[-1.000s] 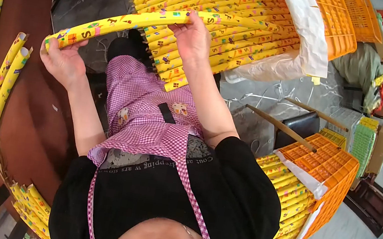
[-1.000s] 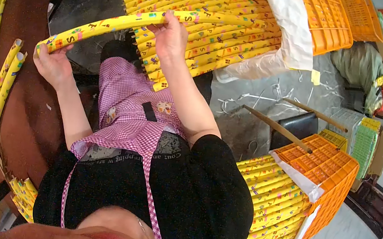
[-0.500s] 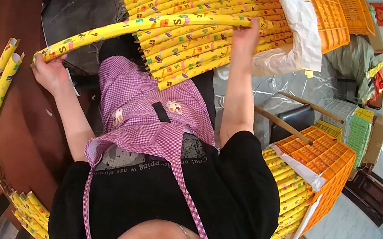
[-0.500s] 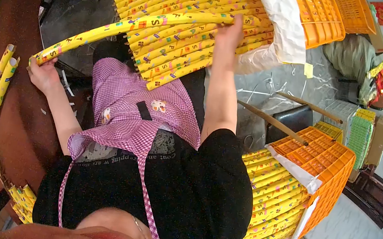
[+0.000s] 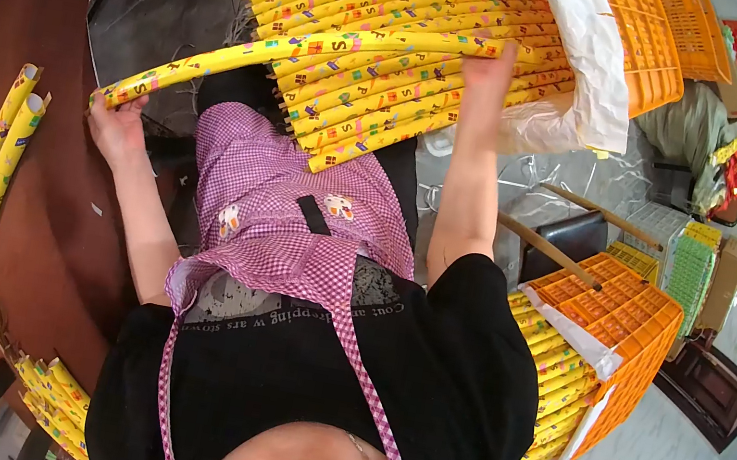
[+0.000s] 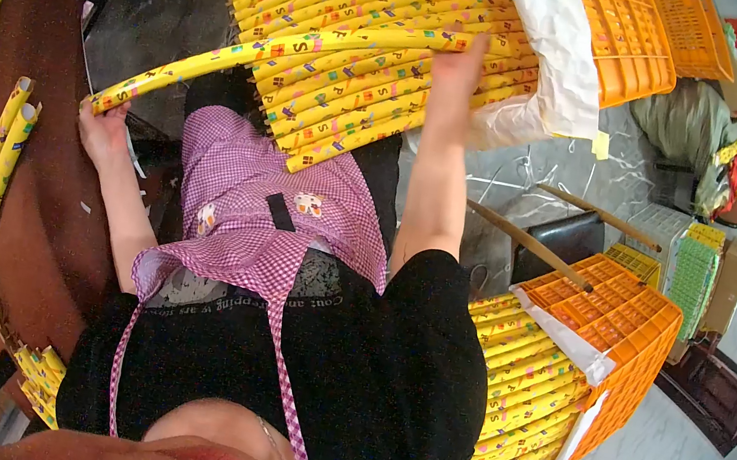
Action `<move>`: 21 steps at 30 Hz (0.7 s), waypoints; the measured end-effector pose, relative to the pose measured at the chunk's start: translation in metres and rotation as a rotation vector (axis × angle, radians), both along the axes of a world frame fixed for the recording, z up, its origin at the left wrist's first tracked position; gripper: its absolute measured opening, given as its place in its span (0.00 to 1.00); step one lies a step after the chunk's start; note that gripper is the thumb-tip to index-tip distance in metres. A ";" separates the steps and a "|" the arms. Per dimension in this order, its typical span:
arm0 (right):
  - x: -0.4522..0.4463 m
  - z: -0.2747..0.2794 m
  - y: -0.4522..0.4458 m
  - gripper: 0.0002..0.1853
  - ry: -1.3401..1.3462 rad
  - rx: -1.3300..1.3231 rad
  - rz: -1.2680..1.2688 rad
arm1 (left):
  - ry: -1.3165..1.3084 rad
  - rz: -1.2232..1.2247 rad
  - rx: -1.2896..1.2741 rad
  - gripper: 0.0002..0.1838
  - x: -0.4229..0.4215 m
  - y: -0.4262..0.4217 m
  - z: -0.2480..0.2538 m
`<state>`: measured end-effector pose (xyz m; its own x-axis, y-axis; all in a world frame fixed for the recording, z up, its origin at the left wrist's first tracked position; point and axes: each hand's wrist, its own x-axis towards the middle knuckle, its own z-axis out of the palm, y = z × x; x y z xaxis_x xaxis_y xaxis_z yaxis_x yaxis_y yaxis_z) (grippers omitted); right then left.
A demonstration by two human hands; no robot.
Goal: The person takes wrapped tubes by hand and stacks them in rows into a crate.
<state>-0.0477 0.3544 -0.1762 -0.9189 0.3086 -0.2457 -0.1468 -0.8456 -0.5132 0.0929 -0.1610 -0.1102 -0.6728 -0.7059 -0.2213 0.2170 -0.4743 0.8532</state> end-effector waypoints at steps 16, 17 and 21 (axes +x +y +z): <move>-0.023 -0.026 -0.137 0.17 -0.417 0.014 0.279 | -0.142 -0.528 0.192 0.11 0.019 0.065 -0.030; -0.024 -0.027 -0.132 0.17 -0.424 0.024 0.290 | -0.181 -0.619 0.164 0.13 0.017 0.063 -0.034; -0.045 -0.046 -0.107 0.17 -0.425 0.110 0.347 | -0.146 -0.674 0.139 0.16 -0.002 0.084 -0.042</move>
<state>-0.0928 0.2473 -0.2225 -0.7985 0.0508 -0.5998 0.3692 -0.7457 -0.5546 0.0911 -0.0765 -0.1524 -0.9105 -0.1037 -0.4004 -0.2747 -0.5721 0.7728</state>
